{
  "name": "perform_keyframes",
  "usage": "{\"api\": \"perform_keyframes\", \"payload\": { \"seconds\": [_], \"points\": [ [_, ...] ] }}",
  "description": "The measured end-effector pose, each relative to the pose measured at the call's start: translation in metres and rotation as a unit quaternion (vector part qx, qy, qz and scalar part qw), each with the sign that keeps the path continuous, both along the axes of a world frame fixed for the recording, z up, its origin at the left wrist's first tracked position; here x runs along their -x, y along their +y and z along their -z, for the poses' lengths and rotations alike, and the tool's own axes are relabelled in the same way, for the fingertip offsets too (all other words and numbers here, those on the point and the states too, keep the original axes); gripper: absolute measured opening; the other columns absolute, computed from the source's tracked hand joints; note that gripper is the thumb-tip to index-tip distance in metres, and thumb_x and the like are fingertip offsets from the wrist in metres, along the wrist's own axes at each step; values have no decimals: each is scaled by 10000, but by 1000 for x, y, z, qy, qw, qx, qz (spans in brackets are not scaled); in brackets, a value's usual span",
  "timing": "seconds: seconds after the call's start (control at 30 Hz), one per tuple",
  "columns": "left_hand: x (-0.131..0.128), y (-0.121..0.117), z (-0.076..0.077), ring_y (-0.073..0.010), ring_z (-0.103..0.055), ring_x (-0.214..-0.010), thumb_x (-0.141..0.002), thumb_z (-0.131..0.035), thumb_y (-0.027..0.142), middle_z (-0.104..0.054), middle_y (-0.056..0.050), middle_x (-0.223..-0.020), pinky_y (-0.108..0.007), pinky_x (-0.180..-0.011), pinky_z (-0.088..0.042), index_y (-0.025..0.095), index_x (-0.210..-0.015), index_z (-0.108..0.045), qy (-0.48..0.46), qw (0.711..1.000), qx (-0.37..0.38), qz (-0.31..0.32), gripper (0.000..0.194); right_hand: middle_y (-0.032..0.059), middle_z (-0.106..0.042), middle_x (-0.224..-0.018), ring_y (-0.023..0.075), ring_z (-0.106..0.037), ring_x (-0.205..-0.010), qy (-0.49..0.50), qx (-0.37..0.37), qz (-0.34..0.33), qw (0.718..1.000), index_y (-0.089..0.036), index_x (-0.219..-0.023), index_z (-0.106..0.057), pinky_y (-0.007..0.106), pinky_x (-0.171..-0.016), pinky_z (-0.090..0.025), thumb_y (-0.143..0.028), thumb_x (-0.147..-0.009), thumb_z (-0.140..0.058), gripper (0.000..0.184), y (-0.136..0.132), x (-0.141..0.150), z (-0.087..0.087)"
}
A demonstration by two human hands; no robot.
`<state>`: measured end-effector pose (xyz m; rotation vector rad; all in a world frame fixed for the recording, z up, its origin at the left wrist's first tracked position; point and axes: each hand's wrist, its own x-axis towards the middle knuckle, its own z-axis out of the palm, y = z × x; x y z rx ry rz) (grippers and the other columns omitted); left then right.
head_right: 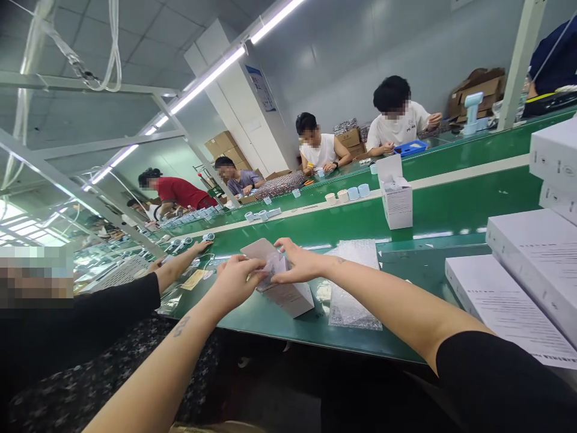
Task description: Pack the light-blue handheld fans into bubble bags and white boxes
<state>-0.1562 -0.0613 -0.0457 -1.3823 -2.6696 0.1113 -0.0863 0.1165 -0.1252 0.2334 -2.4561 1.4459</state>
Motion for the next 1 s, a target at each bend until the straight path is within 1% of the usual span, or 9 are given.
{"api": "perform_keyframes", "payload": {
  "seconds": [0.17,0.27,0.33,0.4,0.53,0.6,0.73,0.87,1.0],
  "points": [
    [11,5,14,-270,-487,-941,-816,-524,443,-641,-81,-960,-379,-820,-363,304,-1245,-555,-9,996,-60,61,452,100,-512,-1055,249,-544,-974,-23,-165,1,986,-172,-1066,-477,364,-798,-465,-510,-661,-706,575,5,-5,-31],
    [18,13,20,-224,-484,-810,-855,-442,387,-601,-60,-750,-337,-767,-354,264,-929,-696,-4,993,-81,83,292,111,-495,-1098,268,-535,-1025,-83,-234,-29,968,-167,-1009,-564,342,-819,-459,-491,-657,-720,504,11,0,-45],
    [20,16,24,-183,-467,-703,-836,-427,307,-557,-34,-630,-307,-713,-344,209,-649,-635,-2,990,-128,56,296,107,-510,-1093,268,-548,-1010,-109,-256,-42,960,-167,-1015,-585,323,-798,-462,-480,-626,-750,526,12,5,-53],
    [19,15,28,-152,-423,-599,-790,-431,248,-488,-6,-535,-289,-643,-326,197,-515,-496,11,981,-195,-3,287,99,-528,-1069,271,-557,-989,-131,-272,-55,952,-168,-1037,-586,324,-785,-461,-471,-591,-778,572,11,10,-58],
    [9,9,34,-147,-431,-560,-730,-456,232,-482,13,-552,-273,-566,-316,207,-594,-486,2,947,-297,-121,141,105,-503,-1119,254,-546,-1002,-135,-239,-67,959,-166,-1195,-477,332,-800,-462,-419,-534,-826,789,8,17,-56],
    [4,7,33,-158,-485,-609,-714,-454,197,-549,4,-641,-268,-597,-358,201,-771,-568,-21,943,-310,-122,127,99,-466,-1149,232,-536,-1008,-112,-203,-67,970,-181,-1239,-428,329,-810,-464,-400,-546,-825,828,10,16,-49],
    [3,10,26,-202,-539,-844,-741,-379,109,-630,-51,-875,-330,-824,-389,247,-1100,-616,8,981,-191,-8,452,54,-412,-1111,232,-482,-1089,-80,-238,-115,961,-253,-1087,-608,356,-924,-412,-385,-692,-732,434,17,14,-41],
    [9,16,16,-237,-538,-876,-806,-348,177,-623,-81,-823,-379,-849,-383,300,-999,-706,14,999,-42,3,425,25,-395,-1065,189,-539,-946,-117,-294,-133,939,-343,-1079,-678,344,-899,-419,-351,-700,-721,382,11,17,-54],
    [10,18,6,-225,-578,-900,-781,-375,202,-674,-77,-872,-358,-868,-386,222,-918,-715,-4,999,-21,26,367,9,-408,-908,150,-536,-738,-172,-392,-120,896,-297,-941,-742,329,-775,-447,-350,-598,-785,350,-3,26,-76]
  ]
}}
